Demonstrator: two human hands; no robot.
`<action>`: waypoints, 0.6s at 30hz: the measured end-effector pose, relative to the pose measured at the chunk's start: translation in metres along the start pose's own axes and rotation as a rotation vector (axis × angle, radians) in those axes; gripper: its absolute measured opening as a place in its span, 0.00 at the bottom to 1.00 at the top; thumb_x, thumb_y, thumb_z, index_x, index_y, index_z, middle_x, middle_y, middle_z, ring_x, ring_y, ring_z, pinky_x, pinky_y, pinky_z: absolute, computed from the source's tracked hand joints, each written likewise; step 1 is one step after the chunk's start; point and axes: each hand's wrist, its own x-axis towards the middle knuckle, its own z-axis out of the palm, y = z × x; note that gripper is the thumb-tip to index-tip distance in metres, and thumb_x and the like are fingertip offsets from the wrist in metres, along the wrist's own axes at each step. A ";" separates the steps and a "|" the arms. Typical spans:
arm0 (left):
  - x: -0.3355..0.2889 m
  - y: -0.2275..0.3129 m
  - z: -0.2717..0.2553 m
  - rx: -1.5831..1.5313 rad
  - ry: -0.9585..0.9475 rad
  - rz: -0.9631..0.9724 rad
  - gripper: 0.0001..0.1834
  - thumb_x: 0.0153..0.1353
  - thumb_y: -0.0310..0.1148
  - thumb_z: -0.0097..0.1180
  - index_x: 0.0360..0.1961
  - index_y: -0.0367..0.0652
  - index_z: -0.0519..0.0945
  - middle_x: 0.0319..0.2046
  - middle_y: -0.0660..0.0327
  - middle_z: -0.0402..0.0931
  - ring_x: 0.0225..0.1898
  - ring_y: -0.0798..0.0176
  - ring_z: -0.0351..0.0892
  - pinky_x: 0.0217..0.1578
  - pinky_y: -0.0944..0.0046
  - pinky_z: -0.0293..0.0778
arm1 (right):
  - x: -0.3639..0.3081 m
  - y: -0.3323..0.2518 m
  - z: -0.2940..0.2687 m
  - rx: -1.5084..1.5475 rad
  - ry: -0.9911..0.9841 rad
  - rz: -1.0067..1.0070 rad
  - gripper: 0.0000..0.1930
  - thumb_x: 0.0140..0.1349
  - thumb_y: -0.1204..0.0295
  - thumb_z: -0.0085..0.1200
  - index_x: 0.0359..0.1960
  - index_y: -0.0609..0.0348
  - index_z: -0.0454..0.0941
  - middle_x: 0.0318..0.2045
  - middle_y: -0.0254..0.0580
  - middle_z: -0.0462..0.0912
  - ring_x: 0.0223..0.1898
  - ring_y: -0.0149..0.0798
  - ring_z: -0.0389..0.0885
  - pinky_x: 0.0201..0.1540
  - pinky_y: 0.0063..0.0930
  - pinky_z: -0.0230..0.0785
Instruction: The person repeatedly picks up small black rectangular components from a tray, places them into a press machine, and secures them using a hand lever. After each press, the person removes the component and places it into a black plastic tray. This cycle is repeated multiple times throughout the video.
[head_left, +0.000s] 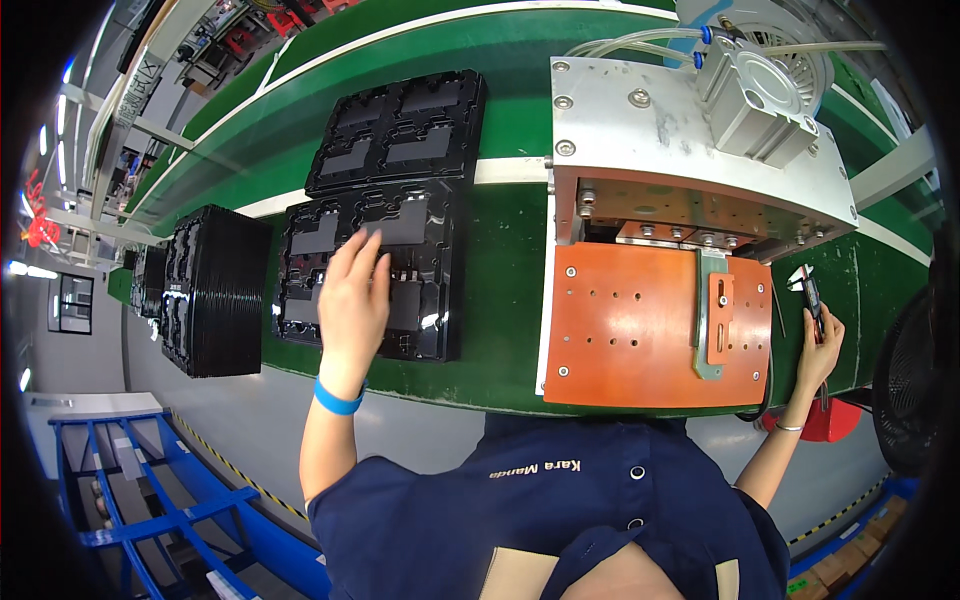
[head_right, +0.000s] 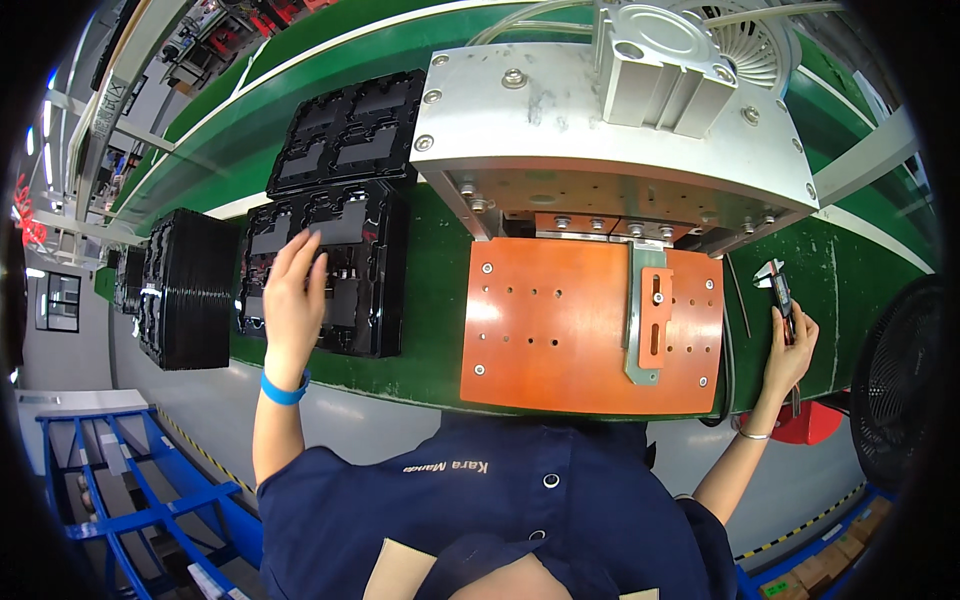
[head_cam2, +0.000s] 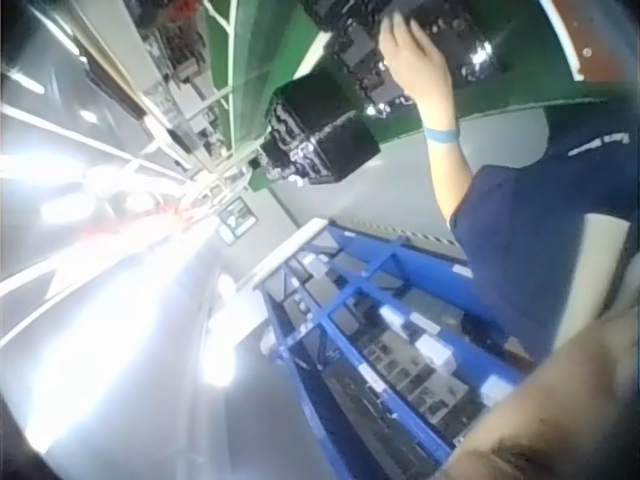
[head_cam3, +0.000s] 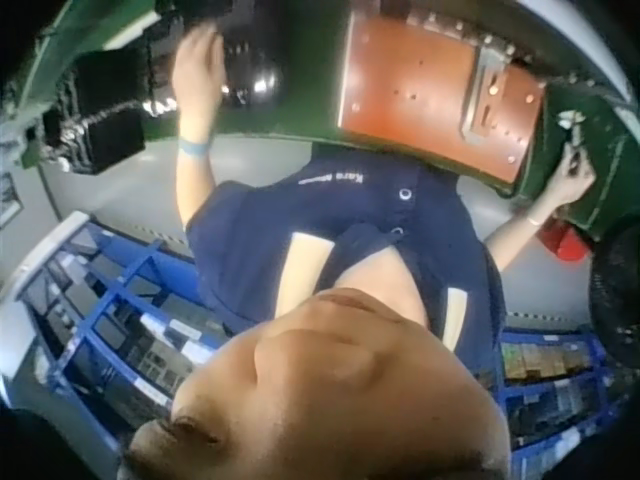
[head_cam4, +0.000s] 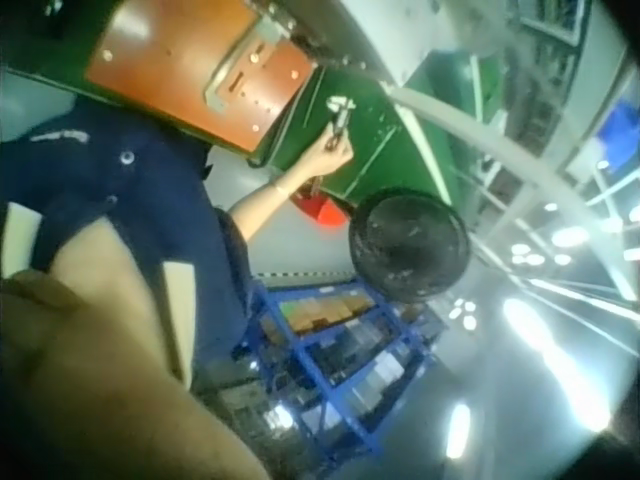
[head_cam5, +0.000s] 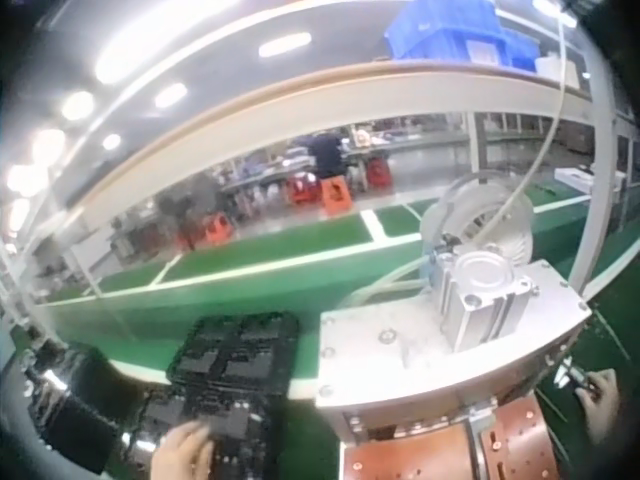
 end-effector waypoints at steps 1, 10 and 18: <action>-0.005 -0.006 -0.006 0.000 -0.006 -0.008 0.07 0.60 0.28 0.60 0.38 0.37 0.81 0.41 0.53 0.78 0.42 0.49 0.78 0.41 0.57 0.75 | 0.001 0.003 0.001 -0.067 0.003 -0.056 0.19 0.59 0.62 0.64 0.51 0.53 0.82 0.41 0.39 0.76 0.37 0.35 0.74 0.41 0.28 0.69; -0.026 -0.008 -0.007 -0.007 -0.134 0.041 0.16 0.47 0.37 0.71 0.21 0.39 0.75 0.26 0.61 0.69 0.32 0.54 0.67 0.30 0.57 0.68 | 0.003 -0.006 -0.003 -0.106 0.112 -0.158 0.19 0.59 0.65 0.64 0.53 0.50 0.81 0.44 0.42 0.77 0.46 0.41 0.75 0.51 0.35 0.67; -0.009 0.035 -0.030 -0.132 0.004 -0.114 0.20 0.46 0.34 0.72 0.13 0.36 0.71 0.15 0.57 0.63 0.19 0.54 0.64 0.21 0.56 0.61 | -0.002 -0.099 -0.044 0.196 0.087 -0.148 0.14 0.59 0.76 0.62 0.48 0.61 0.82 0.40 0.39 0.80 0.42 0.35 0.77 0.49 0.28 0.68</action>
